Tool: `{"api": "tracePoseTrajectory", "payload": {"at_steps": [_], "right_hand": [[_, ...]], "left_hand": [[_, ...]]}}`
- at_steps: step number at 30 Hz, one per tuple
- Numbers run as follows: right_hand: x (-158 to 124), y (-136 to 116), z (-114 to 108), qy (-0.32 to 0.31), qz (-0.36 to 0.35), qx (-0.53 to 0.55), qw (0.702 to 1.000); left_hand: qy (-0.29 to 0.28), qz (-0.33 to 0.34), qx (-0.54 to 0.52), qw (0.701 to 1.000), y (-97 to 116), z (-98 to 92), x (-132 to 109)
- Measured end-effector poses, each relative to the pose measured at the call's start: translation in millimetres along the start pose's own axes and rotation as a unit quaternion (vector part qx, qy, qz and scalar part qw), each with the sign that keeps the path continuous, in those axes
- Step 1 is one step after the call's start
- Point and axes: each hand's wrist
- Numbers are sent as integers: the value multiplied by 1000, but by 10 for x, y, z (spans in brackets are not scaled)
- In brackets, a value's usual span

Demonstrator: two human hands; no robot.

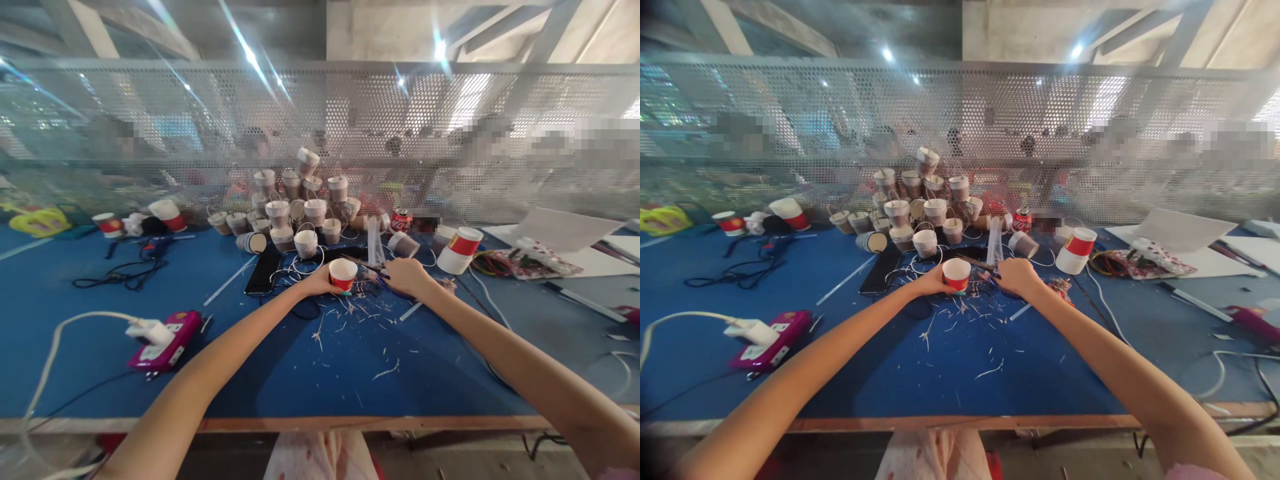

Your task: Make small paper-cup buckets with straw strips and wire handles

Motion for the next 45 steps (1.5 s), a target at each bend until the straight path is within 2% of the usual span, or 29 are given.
{"api": "tracePoseTrajectory", "payload": {"at_steps": [5, 13, 19, 24, 33, 36, 39, 42, 43, 45], "right_hand": [[10, 81, -37, 0, 16, 5, 1000], [17, 42, -65, -18, -13, -9, 1000], [37, 18, -98, -11, -24, -12, 1000], [59, 20, -32, -4, -34, -25, 999], [27, 35, -2, 1, -25, -11, 1000], [3, 18, -2, 1, -13, -3, 1000], [-14, -5, 8, -1, -6, 3, 1000], [-18, -13, 2, -6, -5, 3, 1000], [-16, -13, -6, -6, -6, 1, 1000], [-9, -13, -29, -7, -13, -3, 1000]], "left_hand": [[9, -6, -7, 1000, 24, 16, 7], [-12, 19, -26, 999, 27, 15, 16], [0, -3, -45, 999, 48, 25, 7], [6, -18, -49, 999, 61, 28, 1], [-34, -34, -55, 997, 50, -71, 55], [2, -17, -38, 999, 49, -20, 13], [100, 27, 5, 995, 6, 87, -43], [189, 36, 75, 979, -43, 148, -61], [191, 32, 86, 977, -53, 147, -58], [159, 24, 82, 984, -56, 118, -48]]}}
Point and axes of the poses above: each hand's wrist, its own x-axis towards the middle knuckle, its own z-axis out of the palm, y = z × x, and after that the axes turned 15 degrees about -x, right-handed
